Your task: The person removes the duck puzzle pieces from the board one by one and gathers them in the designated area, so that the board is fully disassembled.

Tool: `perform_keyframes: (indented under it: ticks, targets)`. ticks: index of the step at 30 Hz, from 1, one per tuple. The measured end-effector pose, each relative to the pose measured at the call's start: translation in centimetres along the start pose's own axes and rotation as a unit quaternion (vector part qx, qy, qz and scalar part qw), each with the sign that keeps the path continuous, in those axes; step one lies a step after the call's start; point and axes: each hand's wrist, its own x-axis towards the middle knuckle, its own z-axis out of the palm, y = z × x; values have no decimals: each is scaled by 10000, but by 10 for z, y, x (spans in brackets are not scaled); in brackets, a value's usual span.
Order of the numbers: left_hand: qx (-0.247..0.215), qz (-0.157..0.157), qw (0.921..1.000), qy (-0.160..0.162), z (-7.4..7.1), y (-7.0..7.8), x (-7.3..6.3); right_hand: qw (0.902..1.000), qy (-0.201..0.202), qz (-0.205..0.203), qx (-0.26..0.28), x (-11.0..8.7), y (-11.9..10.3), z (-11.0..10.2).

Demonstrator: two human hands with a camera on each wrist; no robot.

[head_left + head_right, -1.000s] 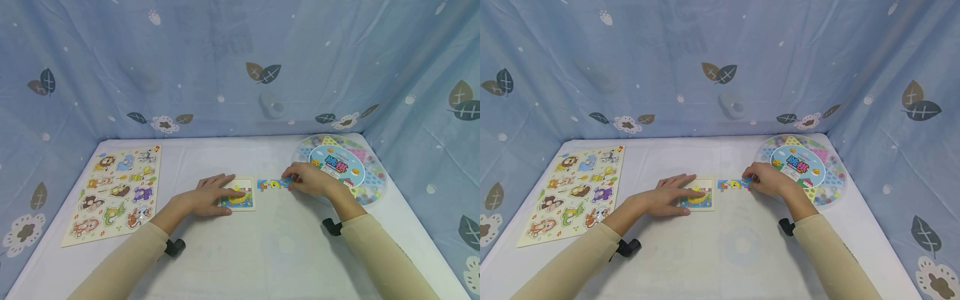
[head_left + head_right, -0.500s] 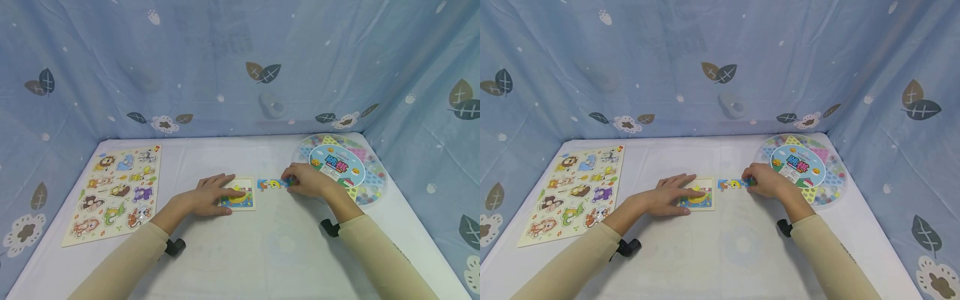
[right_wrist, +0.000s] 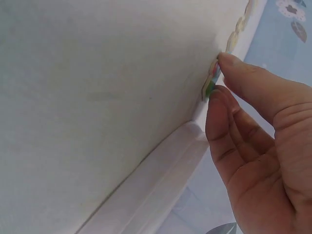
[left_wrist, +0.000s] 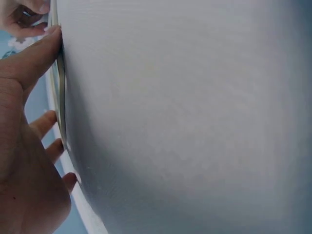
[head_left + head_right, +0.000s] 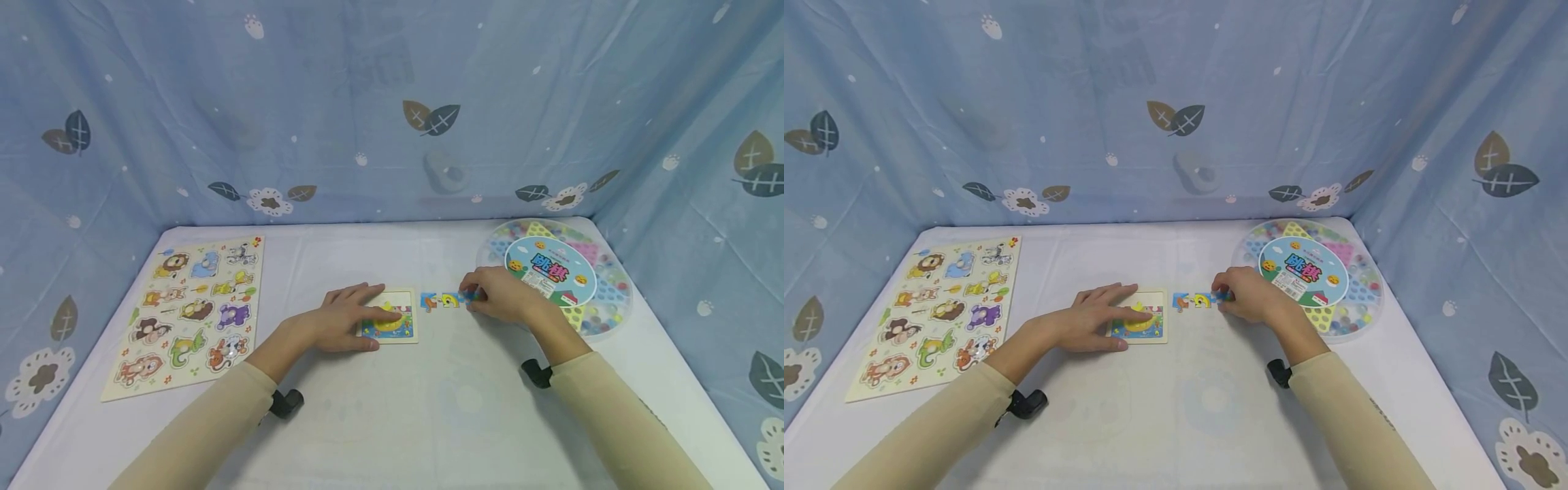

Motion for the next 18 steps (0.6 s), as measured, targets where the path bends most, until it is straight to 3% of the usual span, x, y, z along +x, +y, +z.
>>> perform_keyframes:
  ticks: [12,18]
  targets:
    - [21,-4,10000,24,-1,3,-1,9998,152,85,61,-1,0,4]
    - [73,-38,10000,-1,-1,3,0,9983,318,132,466,-6,2,4]
